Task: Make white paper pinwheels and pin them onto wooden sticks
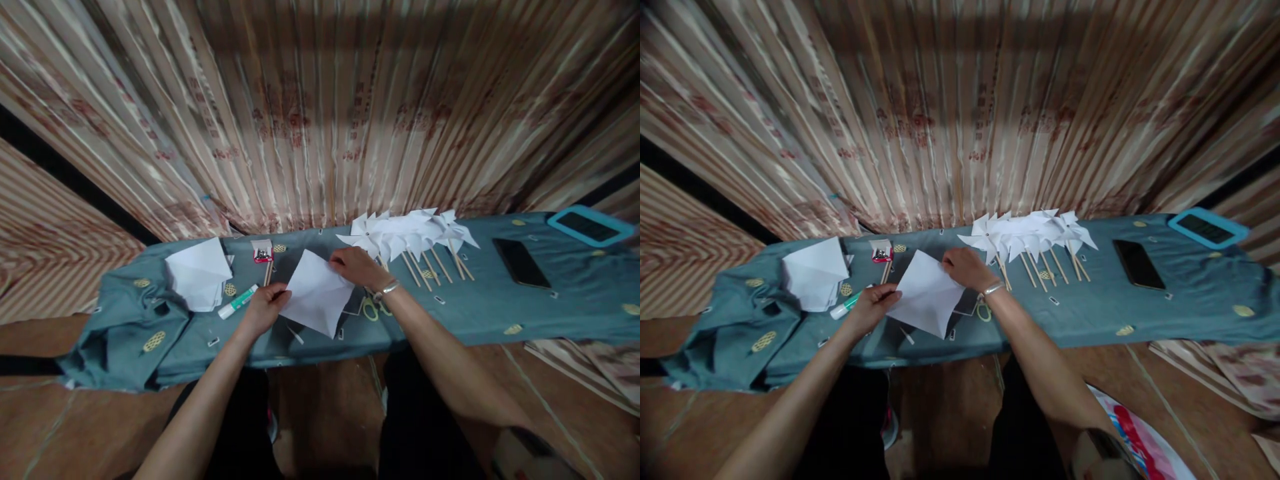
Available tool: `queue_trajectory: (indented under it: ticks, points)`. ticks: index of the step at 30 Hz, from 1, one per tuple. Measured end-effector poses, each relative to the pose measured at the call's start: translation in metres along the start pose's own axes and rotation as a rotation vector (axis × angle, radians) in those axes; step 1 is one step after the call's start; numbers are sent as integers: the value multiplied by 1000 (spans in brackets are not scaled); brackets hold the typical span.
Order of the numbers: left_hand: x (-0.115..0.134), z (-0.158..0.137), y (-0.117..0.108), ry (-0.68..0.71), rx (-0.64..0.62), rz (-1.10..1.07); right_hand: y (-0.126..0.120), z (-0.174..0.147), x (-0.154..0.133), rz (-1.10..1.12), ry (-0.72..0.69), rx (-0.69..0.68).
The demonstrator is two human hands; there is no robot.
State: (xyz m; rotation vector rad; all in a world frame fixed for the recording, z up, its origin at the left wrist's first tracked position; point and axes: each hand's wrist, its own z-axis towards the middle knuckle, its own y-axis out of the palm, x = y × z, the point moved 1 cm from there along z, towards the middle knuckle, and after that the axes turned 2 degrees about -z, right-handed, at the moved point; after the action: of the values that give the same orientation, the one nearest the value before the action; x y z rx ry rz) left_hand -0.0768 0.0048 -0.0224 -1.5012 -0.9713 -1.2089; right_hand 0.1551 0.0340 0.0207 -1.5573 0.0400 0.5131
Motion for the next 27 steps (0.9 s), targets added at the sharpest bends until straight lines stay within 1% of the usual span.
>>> queue_trajectory:
  ticks: [3,6,10,13,14,15,17,18,20,22,24,25,27]
  points:
    - [-17,5,2,-44,-28,-51,25,13,6,-38,-10,-40]
    - [-29,6,6,-78,-22,-80,47,10,11,-60,-11,-24]
    - [-34,5,13,-46,-2,-76,65,-14,18,-47,2,83]
    - [-33,5,16,-11,55,-69,75,-33,25,8,81,196]
    - [-32,4,17,-12,70,-76,78,-37,28,90,133,252]
    - [-31,4,17,-17,80,-87,81,-40,32,220,192,304]
    - [-28,3,18,-28,90,-125,87,-41,39,623,308,363]
    - [-26,3,19,-34,97,-161,88,-40,41,820,345,361]
    - [-23,3,22,-52,141,-276,89,-35,44,1085,367,333]
    - [-20,2,27,-89,203,-429,85,-31,43,1200,368,361]
    - [-18,0,34,-122,250,-565,80,-27,40,1259,377,433]
    - [-17,-1,37,-125,257,-616,77,-26,38,1283,379,462]
    - [-16,-4,44,-108,231,-676,73,-24,33,1297,376,496]
